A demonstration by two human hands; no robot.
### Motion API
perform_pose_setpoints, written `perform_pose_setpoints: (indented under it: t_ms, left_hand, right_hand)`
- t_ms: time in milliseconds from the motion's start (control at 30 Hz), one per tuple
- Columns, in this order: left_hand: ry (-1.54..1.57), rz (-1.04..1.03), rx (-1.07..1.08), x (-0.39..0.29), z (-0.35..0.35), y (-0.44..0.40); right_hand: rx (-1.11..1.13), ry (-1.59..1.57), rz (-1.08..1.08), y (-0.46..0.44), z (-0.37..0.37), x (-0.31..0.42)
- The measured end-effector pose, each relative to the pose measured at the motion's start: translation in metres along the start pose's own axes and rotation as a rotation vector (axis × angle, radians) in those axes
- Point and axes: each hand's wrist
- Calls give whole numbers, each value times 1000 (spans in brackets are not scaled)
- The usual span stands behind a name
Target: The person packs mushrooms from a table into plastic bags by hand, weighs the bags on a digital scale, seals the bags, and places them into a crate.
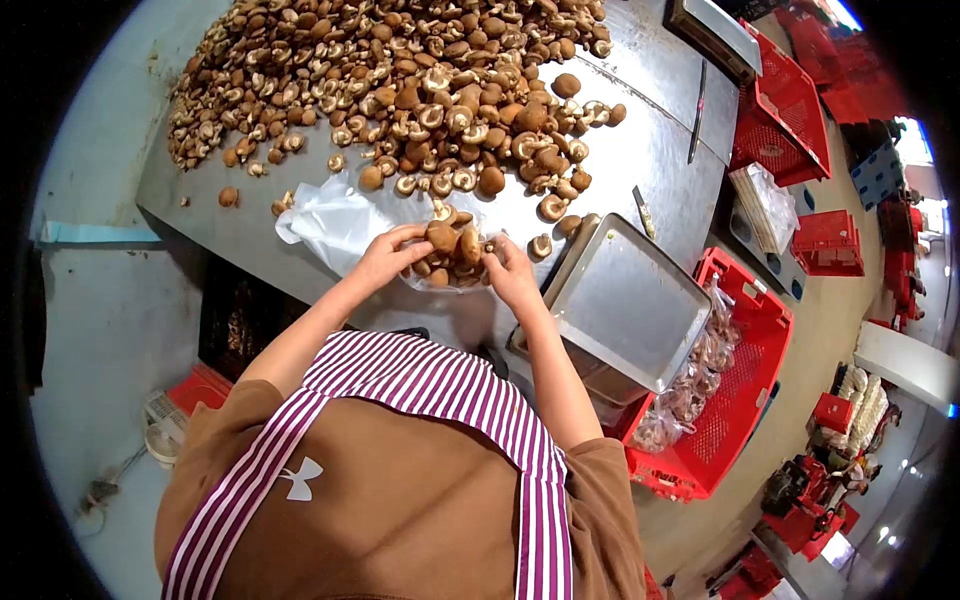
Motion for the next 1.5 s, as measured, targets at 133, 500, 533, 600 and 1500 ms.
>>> perform_pose_setpoints:
  t_ms: [133,500,533,600,1500]
  left_hand:
    - [-179,-86,3,8,3,12]
    - [150,-120,-361,-6,3,35]
    - [148,-121,-359,-5,4,35]
    - [50,-161,-412,-4,7,35]
    - [373,102,-170,-64,26,85]
  right_hand:
    - [-63,147,293,7,1,-36]
    - [-295,-267,250,45,6,24]
    - [-323,-264,293,47,5,26]
    - [-338,-261,302,49,4,24]
    - [-385,191,392,56,40,24]
Point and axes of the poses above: each hand's wrist, its own y-axis away from the middle knuckle, its own z-axis out of the back of the hand, x = y × z, and after that the axes turned 6 degrees about z, right-handed
